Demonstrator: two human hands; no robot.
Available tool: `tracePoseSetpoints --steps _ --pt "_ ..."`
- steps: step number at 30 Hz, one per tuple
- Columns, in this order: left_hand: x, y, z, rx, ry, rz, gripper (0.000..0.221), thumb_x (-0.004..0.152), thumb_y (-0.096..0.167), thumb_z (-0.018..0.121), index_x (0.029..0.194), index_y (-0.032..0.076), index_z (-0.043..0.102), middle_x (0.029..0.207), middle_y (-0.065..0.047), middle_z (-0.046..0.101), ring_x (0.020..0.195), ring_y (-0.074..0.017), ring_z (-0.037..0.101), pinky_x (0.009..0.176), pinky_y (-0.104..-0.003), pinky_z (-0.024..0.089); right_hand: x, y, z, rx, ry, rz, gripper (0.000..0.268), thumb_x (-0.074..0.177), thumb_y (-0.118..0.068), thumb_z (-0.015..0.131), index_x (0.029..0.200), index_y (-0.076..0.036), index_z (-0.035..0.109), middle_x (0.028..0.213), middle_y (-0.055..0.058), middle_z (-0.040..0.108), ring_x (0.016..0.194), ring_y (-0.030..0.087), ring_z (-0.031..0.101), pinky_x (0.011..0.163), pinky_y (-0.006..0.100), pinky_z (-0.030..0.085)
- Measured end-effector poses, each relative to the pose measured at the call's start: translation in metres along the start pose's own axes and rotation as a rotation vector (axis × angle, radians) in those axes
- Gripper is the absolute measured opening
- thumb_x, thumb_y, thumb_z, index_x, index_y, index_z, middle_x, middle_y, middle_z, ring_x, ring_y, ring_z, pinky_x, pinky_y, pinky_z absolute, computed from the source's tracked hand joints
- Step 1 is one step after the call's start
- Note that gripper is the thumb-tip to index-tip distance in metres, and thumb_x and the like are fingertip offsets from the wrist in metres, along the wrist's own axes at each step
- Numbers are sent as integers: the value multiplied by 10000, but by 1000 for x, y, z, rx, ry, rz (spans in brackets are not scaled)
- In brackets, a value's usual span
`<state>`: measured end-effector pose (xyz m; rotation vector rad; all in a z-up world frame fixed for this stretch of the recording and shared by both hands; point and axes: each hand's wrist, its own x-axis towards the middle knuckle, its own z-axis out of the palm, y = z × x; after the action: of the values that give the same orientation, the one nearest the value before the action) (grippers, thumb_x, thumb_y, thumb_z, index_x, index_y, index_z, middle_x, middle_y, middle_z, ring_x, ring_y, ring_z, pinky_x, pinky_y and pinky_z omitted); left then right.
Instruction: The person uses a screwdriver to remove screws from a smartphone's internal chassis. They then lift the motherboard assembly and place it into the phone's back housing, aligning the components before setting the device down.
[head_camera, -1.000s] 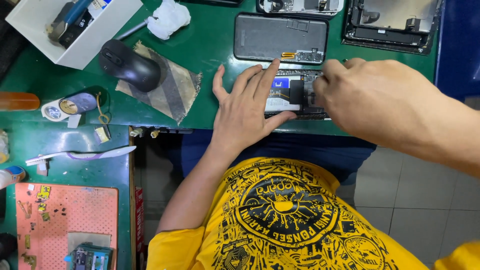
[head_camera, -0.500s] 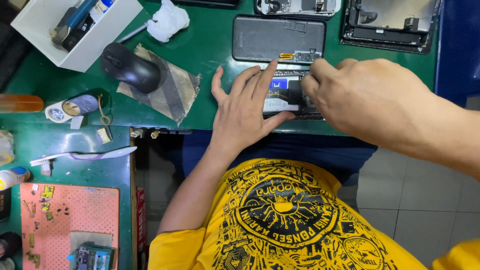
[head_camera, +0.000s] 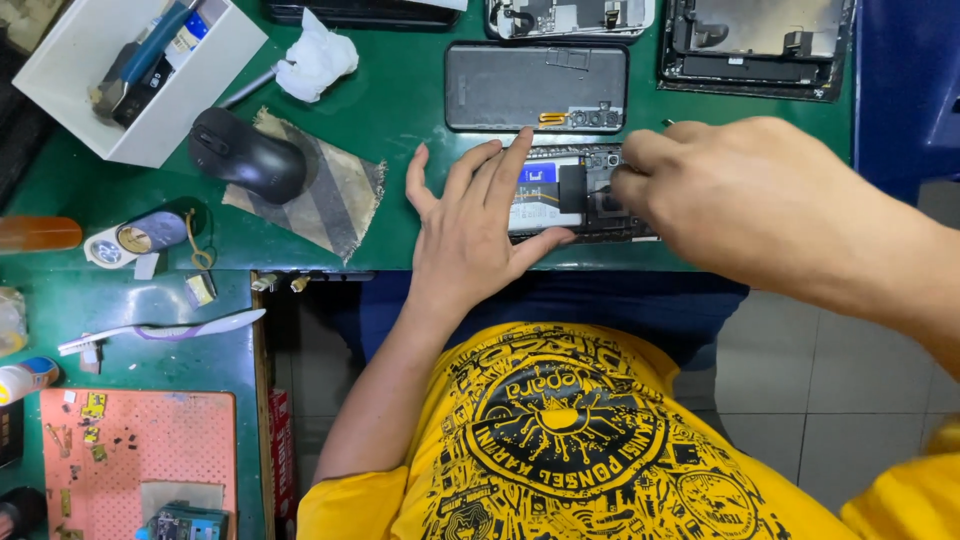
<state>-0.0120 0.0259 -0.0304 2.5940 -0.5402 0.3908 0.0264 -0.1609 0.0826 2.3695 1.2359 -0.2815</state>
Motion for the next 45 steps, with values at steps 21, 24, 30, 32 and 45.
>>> tracePoseSetpoints --steps 21,24,30,32,45 --pt "78 -26 15 -2 73 188 31 810 204 599 821 176 593 740 51 541 669 -181 494 606 -340 282 -34 -37 127 906 1127 607 114 868 52 642 939 137 615 861 247 593 732 273 549 625 300 416" --pt "96 -27 33 81 -22 279 92 809 248 584 837 168 618 728 27 548 665 -214 507 575 -365 302 -33 -43 142 967 1194 704 129 869 29 635 964 114 615 865 232 583 743 261 544 656 295 415" --pt "110 -24 42 147 -70 320 134 800 212 552 695 176 627 667 30 550 612 -234 504 548 -384 293 -31 -37 145 1077 1175 701 124 847 24 643 952 82 610 845 203 578 689 209 521 599 253 393" --pt "112 -21 42 184 -82 326 154 803 193 540 675 166 622 646 28 537 587 -225 503 557 -376 295 -32 -37 145 1091 1179 703 124 845 21 642 948 81 609 841 201 577 681 205 518 587 248 392" --pt "73 10 -19 -688 -64 -2 31 809 33 462 834 39 444 833 -88 531 737 -185 526 661 -277 431 -35 -39 140 1084 1180 661 135 838 10 646 937 93 606 824 207 566 672 219 513 577 255 384"
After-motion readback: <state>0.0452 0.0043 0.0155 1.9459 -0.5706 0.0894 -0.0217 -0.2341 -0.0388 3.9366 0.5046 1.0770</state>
